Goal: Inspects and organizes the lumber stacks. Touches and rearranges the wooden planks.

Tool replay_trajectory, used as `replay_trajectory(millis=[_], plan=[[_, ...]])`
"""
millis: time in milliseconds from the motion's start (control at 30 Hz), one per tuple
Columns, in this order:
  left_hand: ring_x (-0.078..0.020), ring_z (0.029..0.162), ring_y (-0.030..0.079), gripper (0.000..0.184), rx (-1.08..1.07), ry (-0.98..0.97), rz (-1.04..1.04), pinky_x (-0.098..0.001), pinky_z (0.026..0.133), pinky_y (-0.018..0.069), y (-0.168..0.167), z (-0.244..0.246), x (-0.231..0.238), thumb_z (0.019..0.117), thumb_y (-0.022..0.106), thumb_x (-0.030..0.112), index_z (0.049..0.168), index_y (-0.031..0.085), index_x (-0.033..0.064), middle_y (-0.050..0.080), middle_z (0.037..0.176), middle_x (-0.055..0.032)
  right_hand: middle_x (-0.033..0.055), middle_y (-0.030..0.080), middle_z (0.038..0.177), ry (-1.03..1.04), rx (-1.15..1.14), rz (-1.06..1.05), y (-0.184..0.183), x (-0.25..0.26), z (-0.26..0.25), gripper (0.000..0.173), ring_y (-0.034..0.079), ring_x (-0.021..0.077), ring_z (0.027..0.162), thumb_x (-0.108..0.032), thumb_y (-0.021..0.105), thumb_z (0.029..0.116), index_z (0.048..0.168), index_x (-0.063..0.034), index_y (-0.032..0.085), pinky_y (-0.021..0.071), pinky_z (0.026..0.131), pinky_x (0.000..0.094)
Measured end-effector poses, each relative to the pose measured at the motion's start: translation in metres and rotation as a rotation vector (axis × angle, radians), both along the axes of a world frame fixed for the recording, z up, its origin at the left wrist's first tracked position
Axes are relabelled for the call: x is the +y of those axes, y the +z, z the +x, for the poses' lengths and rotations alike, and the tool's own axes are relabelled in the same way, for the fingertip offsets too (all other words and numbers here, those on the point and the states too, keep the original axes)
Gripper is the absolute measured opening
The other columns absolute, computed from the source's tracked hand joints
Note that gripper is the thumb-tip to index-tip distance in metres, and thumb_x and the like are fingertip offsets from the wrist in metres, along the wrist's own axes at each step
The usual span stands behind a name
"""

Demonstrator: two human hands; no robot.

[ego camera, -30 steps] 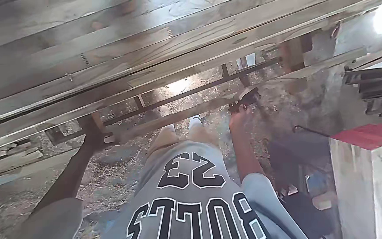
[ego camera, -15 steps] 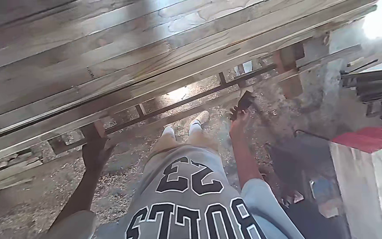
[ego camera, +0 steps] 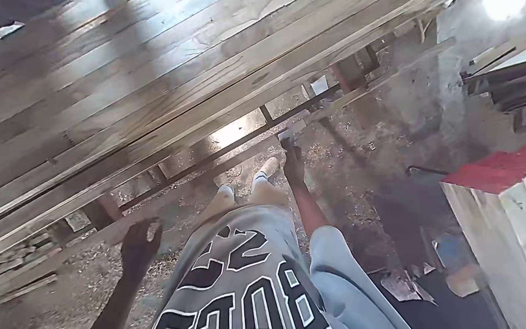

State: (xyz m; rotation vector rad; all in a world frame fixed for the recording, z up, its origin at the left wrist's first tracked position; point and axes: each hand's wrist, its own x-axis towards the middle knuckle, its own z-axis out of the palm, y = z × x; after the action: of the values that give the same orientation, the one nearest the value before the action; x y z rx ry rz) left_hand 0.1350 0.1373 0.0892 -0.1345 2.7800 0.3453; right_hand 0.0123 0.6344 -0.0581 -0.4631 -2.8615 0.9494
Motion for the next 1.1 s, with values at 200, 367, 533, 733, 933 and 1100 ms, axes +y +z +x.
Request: replay_trajectory(millis=[200,367,533,733,933,1100], plan=[[-0.0228,0.107,0.070,0.040,-0.446,-0.144,0.388,-0.0494,0.097,0.0555,-0.036,-0.040,0.153,0.1028,0.057,0.044,0.123,0.071,0.0121,0.073,0.117,-0.0079,0.0236,0.065,0.127,0.130,-0.136,0.033,-0.003,0.035,0.014,0.049,0.070,0.0366,0.107,-0.005,0.052,0.1013,0.149,-0.0144,0.055,0.0602,0.089,0.0487],[-0.0346,0.120,0.066,0.055,-0.825,-0.382,0.434,-0.0548,0.107,0.0476,-0.098,-0.079,0.258,0.1083,0.044,0.048,0.127,0.068,0.0020,0.070,0.124,-0.0212,0.0236,0.061,0.136,0.067,-0.296,0.019,0.014,0.071,0.032,0.041,0.064,0.0365,0.121,-0.007,0.046,0.1039,0.143,-0.0064,0.059,0.0543,0.102,0.0480],[-0.0457,0.119,0.063,0.055,-1.018,-0.687,0.473,-0.0591,0.098,0.0497,-0.019,-0.119,0.316,0.1128,0.035,0.035,0.127,0.062,-0.0106,0.064,0.126,-0.0330,0.0248,0.061,0.135,0.243,-0.202,0.227,0.083,0.128,-0.011,0.056,0.059,0.0440,0.125,0.001,0.054,0.0941,0.144,-0.0223,0.061,0.0473,0.103,0.0600],[-0.0207,0.081,0.061,0.045,-0.995,-0.727,1.117,-0.0432,0.079,0.0494,-0.049,-0.098,0.313,0.1109,0.040,0.032,0.096,0.064,-0.0031,0.063,0.085,-0.0139,0.0213,0.068,0.122,0.633,-0.086,0.340,0.106,0.149,-0.065,0.061,0.062,0.0447,0.117,0.008,0.070,0.0820,0.131,-0.0289,0.071,0.0470,0.099,0.0646],[-0.0317,0.098,0.070,0.041,-0.529,-0.701,0.764,-0.0511,0.092,0.0552,-0.009,-0.116,0.304,0.1084,0.050,0.034,0.109,0.070,-0.0017,0.071,0.102,-0.0198,0.0171,0.070,0.126,0.692,-0.084,0.081,0.090,0.077,-0.058,0.041,0.063,0.0401,0.122,-0.001,0.056,0.0965,0.123,-0.0259,0.076,0.0452,0.106,0.0631],[-0.0318,0.130,0.058,0.045,0.159,-0.280,0.469,-0.0497,0.110,0.0482,0.020,-0.166,0.320,0.0949,0.069,0.035,0.130,0.067,0.0077,0.062,0.138,-0.0165,0.0114,0.074,0.117,0.581,0.127,-0.112,0.093,0.065,-0.037,0.050,0.068,0.0327,0.112,0.002,0.061,0.0900,0.125,-0.0314,0.075,0.0513,0.100,0.0566]])
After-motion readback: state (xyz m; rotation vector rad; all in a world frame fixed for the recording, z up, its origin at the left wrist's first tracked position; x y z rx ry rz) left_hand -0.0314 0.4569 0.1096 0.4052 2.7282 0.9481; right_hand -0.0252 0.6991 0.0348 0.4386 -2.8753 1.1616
